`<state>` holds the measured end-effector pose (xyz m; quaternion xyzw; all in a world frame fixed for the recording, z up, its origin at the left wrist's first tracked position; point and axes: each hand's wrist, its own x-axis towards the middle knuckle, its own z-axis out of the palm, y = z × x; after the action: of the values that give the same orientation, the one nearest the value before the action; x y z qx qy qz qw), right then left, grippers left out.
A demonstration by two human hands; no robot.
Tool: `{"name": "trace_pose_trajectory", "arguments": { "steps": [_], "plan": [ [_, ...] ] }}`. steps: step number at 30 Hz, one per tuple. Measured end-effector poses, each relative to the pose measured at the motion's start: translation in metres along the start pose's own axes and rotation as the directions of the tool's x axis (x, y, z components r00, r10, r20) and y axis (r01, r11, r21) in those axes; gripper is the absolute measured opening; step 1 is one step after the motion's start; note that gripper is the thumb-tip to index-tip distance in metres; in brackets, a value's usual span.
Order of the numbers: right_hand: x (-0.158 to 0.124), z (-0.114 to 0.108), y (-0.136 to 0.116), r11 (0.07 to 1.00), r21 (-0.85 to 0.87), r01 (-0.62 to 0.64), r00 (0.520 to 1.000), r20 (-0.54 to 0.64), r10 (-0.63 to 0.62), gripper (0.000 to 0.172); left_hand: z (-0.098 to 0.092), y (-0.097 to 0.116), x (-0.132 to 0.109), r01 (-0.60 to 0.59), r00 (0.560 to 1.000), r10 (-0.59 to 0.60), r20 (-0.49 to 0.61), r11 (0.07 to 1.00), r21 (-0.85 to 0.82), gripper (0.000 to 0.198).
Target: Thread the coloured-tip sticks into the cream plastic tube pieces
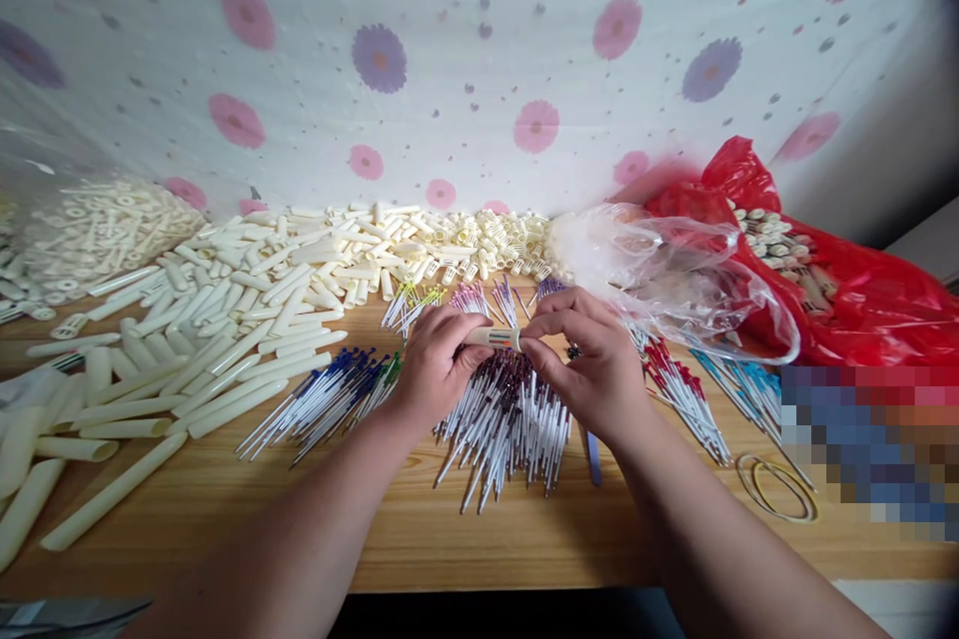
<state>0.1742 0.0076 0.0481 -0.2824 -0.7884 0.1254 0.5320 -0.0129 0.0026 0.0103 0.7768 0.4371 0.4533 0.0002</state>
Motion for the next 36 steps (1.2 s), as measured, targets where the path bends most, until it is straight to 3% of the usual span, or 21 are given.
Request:
{"name": "trace_pose_trajectory", "arguments": {
  "steps": [9,16,27,36],
  "plan": [
    [-0.007,0.016,-0.001,0.923,0.264,-0.279,0.954,-0.031,0.297,0.008,-0.004,-0.001,0.000,0.004,0.996,0.013,-0.089,0.981,0.193,0.026],
    [-0.015,0.023,0.004,0.698,0.580,-0.420,0.879,0.069,0.471,0.012,-0.006,-0.004,-0.001,0.030,0.993,-0.001,-0.119,0.970,0.242,0.023],
    [-0.012,0.017,-0.003,0.379,0.705,-0.599,0.718,0.264,0.644,0.024,-0.007,-0.005,-0.001,0.099,0.988,-0.054,-0.144,0.940,0.327,0.021],
    [-0.009,0.015,0.001,0.316,0.716,-0.622,0.695,0.318,0.645,0.020,-0.005,-0.006,0.000,0.089,0.990,-0.048,-0.131,0.941,0.328,0.021]
  ]
}}
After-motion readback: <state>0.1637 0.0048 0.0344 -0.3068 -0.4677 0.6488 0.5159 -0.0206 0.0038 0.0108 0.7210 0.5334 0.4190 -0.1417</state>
